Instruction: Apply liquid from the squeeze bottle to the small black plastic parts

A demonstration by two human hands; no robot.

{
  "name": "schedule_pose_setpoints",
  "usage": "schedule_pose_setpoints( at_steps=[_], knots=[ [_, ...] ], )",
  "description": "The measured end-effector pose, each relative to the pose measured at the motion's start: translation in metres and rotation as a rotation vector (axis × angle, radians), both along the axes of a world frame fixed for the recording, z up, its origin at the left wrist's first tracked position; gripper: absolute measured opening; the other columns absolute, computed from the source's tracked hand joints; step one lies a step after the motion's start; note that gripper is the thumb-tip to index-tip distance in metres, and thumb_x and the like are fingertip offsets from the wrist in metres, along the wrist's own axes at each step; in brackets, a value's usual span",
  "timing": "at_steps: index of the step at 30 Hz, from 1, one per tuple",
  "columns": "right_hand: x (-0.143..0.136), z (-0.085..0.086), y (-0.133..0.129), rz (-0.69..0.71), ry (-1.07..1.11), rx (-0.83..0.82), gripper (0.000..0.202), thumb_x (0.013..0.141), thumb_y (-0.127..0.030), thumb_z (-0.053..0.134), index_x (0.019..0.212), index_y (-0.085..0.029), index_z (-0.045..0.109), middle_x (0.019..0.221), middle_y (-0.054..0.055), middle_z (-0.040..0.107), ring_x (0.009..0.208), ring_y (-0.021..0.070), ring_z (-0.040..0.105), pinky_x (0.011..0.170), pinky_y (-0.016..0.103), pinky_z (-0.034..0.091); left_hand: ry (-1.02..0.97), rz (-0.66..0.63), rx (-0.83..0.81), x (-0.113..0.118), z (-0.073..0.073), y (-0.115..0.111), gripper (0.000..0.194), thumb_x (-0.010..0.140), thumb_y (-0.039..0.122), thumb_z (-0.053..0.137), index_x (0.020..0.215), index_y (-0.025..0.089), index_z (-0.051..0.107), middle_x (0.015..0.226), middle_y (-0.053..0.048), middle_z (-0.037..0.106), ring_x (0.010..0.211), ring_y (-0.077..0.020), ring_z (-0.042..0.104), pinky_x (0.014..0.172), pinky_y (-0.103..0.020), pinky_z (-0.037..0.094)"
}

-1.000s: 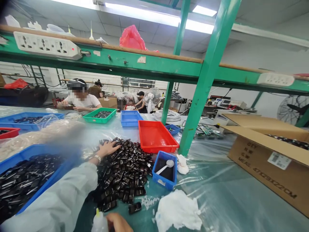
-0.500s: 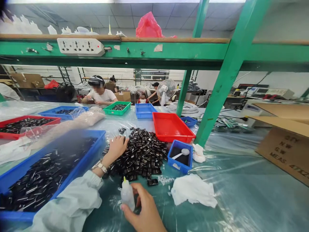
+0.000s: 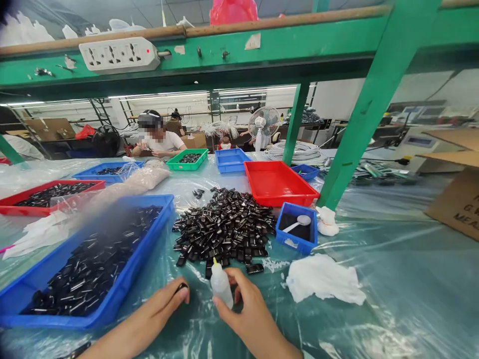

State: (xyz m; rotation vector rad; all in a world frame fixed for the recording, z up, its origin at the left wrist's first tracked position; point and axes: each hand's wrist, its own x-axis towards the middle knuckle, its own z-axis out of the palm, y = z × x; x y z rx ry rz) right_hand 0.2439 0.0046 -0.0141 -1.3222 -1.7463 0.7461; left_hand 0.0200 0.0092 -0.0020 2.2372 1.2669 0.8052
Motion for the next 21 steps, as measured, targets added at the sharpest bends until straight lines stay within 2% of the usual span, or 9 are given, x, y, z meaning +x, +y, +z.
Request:
schedule_pose_setpoints(
  at_steps=[2, 4, 6, 9, 11, 14, 18, 21],
  knots=[
    [-0.001, -0.001, 0.002, -0.013, 0.007, -0.015, 0.026, 0.074, -0.022, 0.061, 0.100, -0.021, 0.060, 0.083, 0.003, 0.070, 0.060, 0.0159, 0.056, 0.058, 0.028, 0.048, -0.008, -0.087, -0.127, -0.007, 0.000, 0.001, 0.034, 0.101, 0.036, 0.034, 0.089, 0.021, 0.061, 0.078, -0.001, 0.068, 0.071, -0.0153, 0.066, 0.065, -0.025, 0.055],
    [-0.001, -0.002, 0.003, -0.028, 0.006, -0.027, 0.026, 0.075, -0.023, 0.060, 0.101, -0.021, 0.059, 0.084, 0.004, 0.069, 0.060, 0.0158, 0.056, 0.057, 0.028, 0.047, -0.033, -0.119, -0.214, -0.010, -0.001, 0.005, 0.030, 0.101, 0.037, 0.033, 0.099, 0.022, 0.059, 0.081, -0.001, 0.067, 0.073, -0.0149, 0.064, 0.069, -0.025, 0.053],
    [-0.002, -0.004, 0.003, -0.036, -0.006, -0.040, 0.025, 0.076, -0.023, 0.060, 0.101, -0.022, 0.059, 0.084, 0.003, 0.068, 0.060, 0.0157, 0.056, 0.057, 0.028, 0.048, -0.081, -0.125, -0.275, -0.011, -0.004, 0.008, 0.028, 0.102, 0.038, 0.030, 0.106, 0.023, 0.054, 0.078, 0.000, 0.063, 0.070, -0.0143, 0.060, 0.068, -0.025, 0.051],
    [-0.001, -0.005, 0.003, -0.038, -0.042, -0.062, 0.025, 0.079, -0.023, 0.059, 0.103, -0.023, 0.058, 0.084, 0.003, 0.066, 0.062, 0.0154, 0.056, 0.059, 0.028, 0.049, -0.167, -0.094, -0.337, -0.013, -0.007, 0.009, 0.031, 0.103, 0.037, 0.022, 0.101, 0.023, 0.049, 0.074, 0.001, 0.055, 0.067, -0.0138, 0.054, 0.066, -0.024, 0.048],
    [0.000, -0.007, 0.002, -0.040, -0.073, -0.076, 0.026, 0.081, -0.024, 0.058, 0.106, -0.023, 0.056, 0.085, 0.002, 0.065, 0.063, 0.0157, 0.056, 0.060, 0.028, 0.049, -0.213, -0.065, -0.349, -0.016, -0.007, 0.010, 0.031, 0.103, 0.036, 0.022, 0.097, 0.023, 0.049, 0.083, -0.001, 0.056, 0.077, -0.0151, 0.055, 0.075, -0.027, 0.047],
    [0.003, -0.011, 0.002, -0.039, -0.112, -0.090, 0.028, 0.083, -0.027, 0.056, 0.111, -0.024, 0.053, 0.086, 0.003, 0.064, 0.065, 0.0168, 0.057, 0.062, 0.029, 0.050, -0.248, -0.034, -0.342, -0.020, -0.007, 0.013, 0.025, 0.101, 0.036, 0.033, 0.097, 0.023, 0.054, 0.099, -0.004, 0.058, 0.096, -0.0190, 0.055, 0.086, -0.031, 0.043],
    [0.006, -0.014, 0.001, -0.032, -0.151, -0.112, 0.028, 0.085, -0.029, 0.054, 0.112, -0.024, 0.051, 0.086, 0.003, 0.065, 0.073, 0.0195, 0.061, 0.065, 0.031, 0.051, -0.244, 0.009, -0.345, -0.022, -0.012, 0.015, 0.014, 0.096, 0.031, 0.044, 0.097, 0.022, 0.054, 0.091, -0.004, 0.060, 0.080, -0.0185, 0.059, 0.070, -0.029, 0.049],
    [0.008, -0.015, -0.001, -0.037, -0.194, -0.123, 0.028, 0.086, -0.031, 0.054, 0.114, -0.025, 0.050, 0.087, 0.004, 0.066, 0.076, 0.0208, 0.064, 0.066, 0.031, 0.052, -0.215, -0.006, -0.304, -0.020, -0.021, 0.014, 0.004, 0.092, 0.022, 0.047, 0.090, 0.022, 0.049, 0.091, -0.004, 0.062, 0.080, -0.0182, 0.060, 0.070, -0.029, 0.050]
  ],
)
